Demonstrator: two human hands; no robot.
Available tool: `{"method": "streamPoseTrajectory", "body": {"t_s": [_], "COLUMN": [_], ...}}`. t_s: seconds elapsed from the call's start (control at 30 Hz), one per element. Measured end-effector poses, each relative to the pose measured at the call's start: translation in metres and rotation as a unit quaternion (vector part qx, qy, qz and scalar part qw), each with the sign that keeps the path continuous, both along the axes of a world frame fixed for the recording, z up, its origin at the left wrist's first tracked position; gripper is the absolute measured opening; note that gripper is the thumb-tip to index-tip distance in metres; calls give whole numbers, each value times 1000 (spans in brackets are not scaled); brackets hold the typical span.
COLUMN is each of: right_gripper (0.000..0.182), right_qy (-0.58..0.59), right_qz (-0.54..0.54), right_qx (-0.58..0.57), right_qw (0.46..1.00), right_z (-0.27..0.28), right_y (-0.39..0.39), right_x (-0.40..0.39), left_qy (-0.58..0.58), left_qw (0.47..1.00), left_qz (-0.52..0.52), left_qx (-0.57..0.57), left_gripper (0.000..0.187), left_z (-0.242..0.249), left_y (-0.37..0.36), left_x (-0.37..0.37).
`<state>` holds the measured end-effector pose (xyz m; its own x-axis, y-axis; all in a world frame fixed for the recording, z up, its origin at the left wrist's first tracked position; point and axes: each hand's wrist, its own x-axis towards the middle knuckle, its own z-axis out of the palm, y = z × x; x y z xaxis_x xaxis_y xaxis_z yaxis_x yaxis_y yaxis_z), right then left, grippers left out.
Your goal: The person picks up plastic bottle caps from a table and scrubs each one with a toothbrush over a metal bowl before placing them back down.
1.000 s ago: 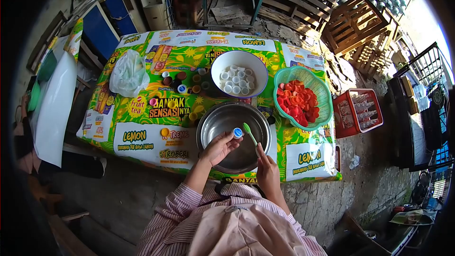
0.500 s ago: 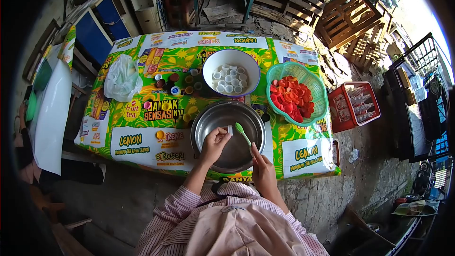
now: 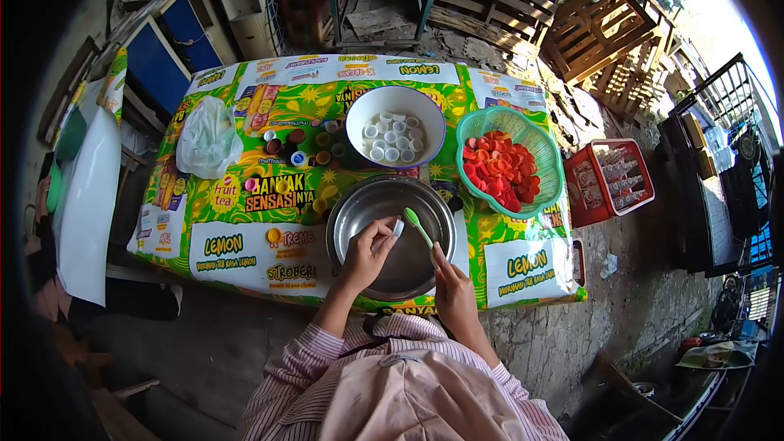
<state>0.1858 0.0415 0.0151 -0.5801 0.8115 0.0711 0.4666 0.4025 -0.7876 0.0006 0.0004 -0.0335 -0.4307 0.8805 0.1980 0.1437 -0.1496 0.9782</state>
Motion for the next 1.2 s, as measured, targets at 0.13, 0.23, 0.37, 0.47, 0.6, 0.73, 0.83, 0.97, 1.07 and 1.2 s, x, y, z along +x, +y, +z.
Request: {"method": "streamPoseTrajectory", "body": {"t_s": [0.13, 0.23, 0.37, 0.47, 0.6, 0.73, 0.83, 0.97, 1.07, 1.2], "right_gripper": [50, 52, 51, 49, 48, 50, 50, 50, 50, 49], "right_qy": [38, 63, 76, 23, 21, 114, 73, 70, 72, 62], "right_qz": [58, 7, 31, 36, 44, 14, 55, 2, 17, 9], "right_qx": [28, 9, 2, -2, -8, 12, -26, -8, -4, 0], "right_qw": [997, 998, 997, 999, 999, 993, 995, 998, 997, 998], "right_z": [3, -6, 3, 11, 2, 2, 2, -10, -7, -5], "right_y": [-1, 5, -2, -6, -7, -9, -12, -10, -17, -13], "right_x": [1, 1, 3, 0, -3, -4, 0, 2, -2, -2], "left_qy": [-173, -197, -399, -470, -454, -550, -597, -616, -618, -619], "left_qw": [981, 975, 912, 877, 885, 828, 791, 779, 784, 781], "left_qz": [-71, -100, -98, -92, -86, -87, -131, -116, -53, -66], "left_qx": [-45, -35, -18, -38, -54, -61, -21, -20, -29, -45], "left_gripper": [7, 11, 17, 21, 22, 22, 24, 27, 29, 22], "left_z": [-1, 4, 15, 12, 6, -3, -11, -11, -9, -9], "left_y": [-4, -4, -6, -4, -6, -7, -8, -9, -6, -5], "left_x": [-6, -7, -7, -9, -6, -6, -11, -12, -8, -13]}}
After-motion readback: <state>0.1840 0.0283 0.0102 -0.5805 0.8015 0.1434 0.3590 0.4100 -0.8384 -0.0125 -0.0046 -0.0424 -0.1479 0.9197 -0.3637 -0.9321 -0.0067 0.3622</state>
